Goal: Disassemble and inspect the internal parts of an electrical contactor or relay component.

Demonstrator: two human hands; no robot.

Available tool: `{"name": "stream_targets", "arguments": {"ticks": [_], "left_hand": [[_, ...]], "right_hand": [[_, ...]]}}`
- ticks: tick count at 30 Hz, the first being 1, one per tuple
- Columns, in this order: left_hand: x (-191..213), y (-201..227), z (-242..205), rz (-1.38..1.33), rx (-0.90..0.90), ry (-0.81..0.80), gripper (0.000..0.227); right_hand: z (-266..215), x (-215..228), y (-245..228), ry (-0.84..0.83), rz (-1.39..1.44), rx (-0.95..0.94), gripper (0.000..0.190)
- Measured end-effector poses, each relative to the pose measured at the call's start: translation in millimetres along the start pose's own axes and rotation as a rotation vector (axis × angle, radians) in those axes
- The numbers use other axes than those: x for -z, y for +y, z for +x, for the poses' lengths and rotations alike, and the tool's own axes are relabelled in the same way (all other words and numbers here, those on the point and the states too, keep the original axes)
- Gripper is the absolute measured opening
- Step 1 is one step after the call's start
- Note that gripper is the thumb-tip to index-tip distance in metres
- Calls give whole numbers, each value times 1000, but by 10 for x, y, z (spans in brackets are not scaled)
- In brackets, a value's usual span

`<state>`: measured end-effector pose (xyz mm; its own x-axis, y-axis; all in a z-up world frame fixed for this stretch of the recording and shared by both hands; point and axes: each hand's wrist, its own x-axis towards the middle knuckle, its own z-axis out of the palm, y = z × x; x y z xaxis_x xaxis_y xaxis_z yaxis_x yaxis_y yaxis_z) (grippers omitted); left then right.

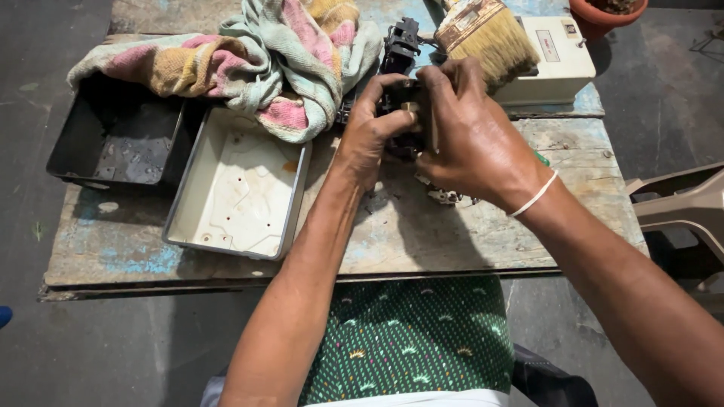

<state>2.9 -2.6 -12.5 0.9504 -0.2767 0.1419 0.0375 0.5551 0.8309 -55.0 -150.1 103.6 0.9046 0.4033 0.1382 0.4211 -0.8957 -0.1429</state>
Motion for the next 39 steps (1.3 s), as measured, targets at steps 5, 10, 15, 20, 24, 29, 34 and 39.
{"name": "stream_targets", "arguments": {"ticks": [5,10,15,20,24,29,34,39], "left_hand": [[-51,130,-41,91,44,38,56],[-26,87,-19,72,1,38,57],[-17,120,-16,-34,87,92,59],[6,80,-8,-60,74,103,56],[-25,133,-33,-100,76,126,59],[-56,164,-77,-140,36,65,56],[5,68,-42,-150,-14,-8,58],[111,-80,47,-26,30,97,68]], "right_hand": [[4,-49,90,-3,60,-2,105],[-20,-78,213,92,51,132,103],[-47,-111,438,125,318,214,75],[-99,-139,438,221,288,323,74],[-160,-199,394,272,212,439,76],[-210,-209,356,258,177,437,82],[-211,-247,416,220,147,388,82],[-153,-312,550,210,403,471,83]]}}
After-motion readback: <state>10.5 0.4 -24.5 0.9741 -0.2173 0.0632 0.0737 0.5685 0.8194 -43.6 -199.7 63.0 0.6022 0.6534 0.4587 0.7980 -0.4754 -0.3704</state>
